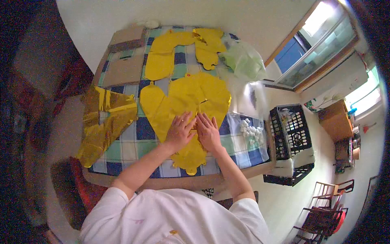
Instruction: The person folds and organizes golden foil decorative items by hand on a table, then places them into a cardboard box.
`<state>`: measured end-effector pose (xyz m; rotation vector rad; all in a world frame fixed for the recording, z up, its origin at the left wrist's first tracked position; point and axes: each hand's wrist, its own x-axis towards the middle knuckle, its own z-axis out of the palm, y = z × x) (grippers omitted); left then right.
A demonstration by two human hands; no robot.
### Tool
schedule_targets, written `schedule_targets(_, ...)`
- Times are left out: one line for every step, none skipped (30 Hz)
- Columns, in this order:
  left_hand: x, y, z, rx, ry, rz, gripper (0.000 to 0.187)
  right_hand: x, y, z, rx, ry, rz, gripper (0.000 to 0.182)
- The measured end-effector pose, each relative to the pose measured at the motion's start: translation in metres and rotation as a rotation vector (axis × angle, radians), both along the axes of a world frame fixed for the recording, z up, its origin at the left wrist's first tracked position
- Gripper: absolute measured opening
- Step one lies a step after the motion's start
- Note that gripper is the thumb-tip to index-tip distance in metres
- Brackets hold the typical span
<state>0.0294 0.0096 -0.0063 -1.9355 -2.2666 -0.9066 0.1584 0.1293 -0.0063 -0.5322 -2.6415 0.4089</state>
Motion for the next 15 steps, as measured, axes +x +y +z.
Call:
schedule_targets(-0.001, -0.001, -0.002, -0.085, 0.008, -0.016, 0.052, 0.000, 0.000, 0.000, 0.012, 0.025, -0.008, 0.038)
schedule_targets(-0.001, -0.002, -0.005, -0.170, 0.016, -0.031, 0.051, -0.001, 0.001, 0.001, 0.025, 0.050, -0.015, 0.035)
schedule_targets(-0.001, -0.003, -0.005, -0.170, 0.024, -0.034, 0.051, -0.004, 0.003, 0.002, 0.039, 0.077, -0.021, 0.033)
schedule_targets(-0.001, -0.004, -0.004, -0.168, 0.033, -0.037, 0.051, -0.007, 0.014, 0.003, -0.113, 0.118, -0.106, 0.031)
schedule_targets(-0.001, -0.004, -0.004, -0.166, 0.041, -0.041, 0.051, -0.011, 0.035, 0.003, -0.266, 0.157, -0.191, 0.029)
schedule_targets(0.000, -0.005, -0.005, -0.170, 0.049, -0.042, 0.051, -0.015, 0.056, 0.004, -0.423, 0.193, -0.278, 0.027)
schedule_targets(0.000, -0.004, -0.007, -0.172, 0.060, -0.044, 0.051, -0.026, 0.080, 0.011, -0.375, 0.236, -0.392, 0.027)
schedule_targets(-0.001, -0.003, -0.008, -0.172, 0.074, -0.046, 0.051, -0.038, 0.103, 0.018, -0.324, 0.282, -0.505, 0.027)
schedule_targets(-0.001, -0.003, -0.007, -0.175, 0.067, -0.051, 0.051, -0.045, 0.121, 0.019, -0.245, 0.170, -0.584, 0.029)
schedule_targets(-0.001, -0.003, -0.006, -0.176, 0.062, -0.054, 0.051, -0.052, 0.137, 0.019, -0.164, 0.061, -0.659, 0.031)
schedule_targets(-0.002, -0.004, -0.006, -0.176, 0.057, -0.054, 0.051, -0.057, 0.149, 0.017, -0.082, -0.050, -0.732, 0.033)
schedule_targets(-0.001, -0.004, -0.008, -0.149, 0.067, -0.049, 0.050, -0.059, 0.155, 0.017, -0.100, -0.101, -0.728, 0.035)
schedule_targets(0.000, -0.004, -0.012, -0.120, 0.076, -0.042, 0.049, -0.061, 0.159, 0.016, -0.115, -0.154, -0.721, 0.037)
schedule_targets(-0.001, -0.003, -0.016, -0.092, 0.082, -0.033, 0.048, -0.063, 0.164, 0.015, -0.129, -0.209, -0.714, 0.039)
schedule_targets(-0.001, -0.003, -0.014, -0.085, 0.085, -0.031, 0.048, -0.064, 0.170, 0.012, -0.131, -0.193, -0.710, 0.040)
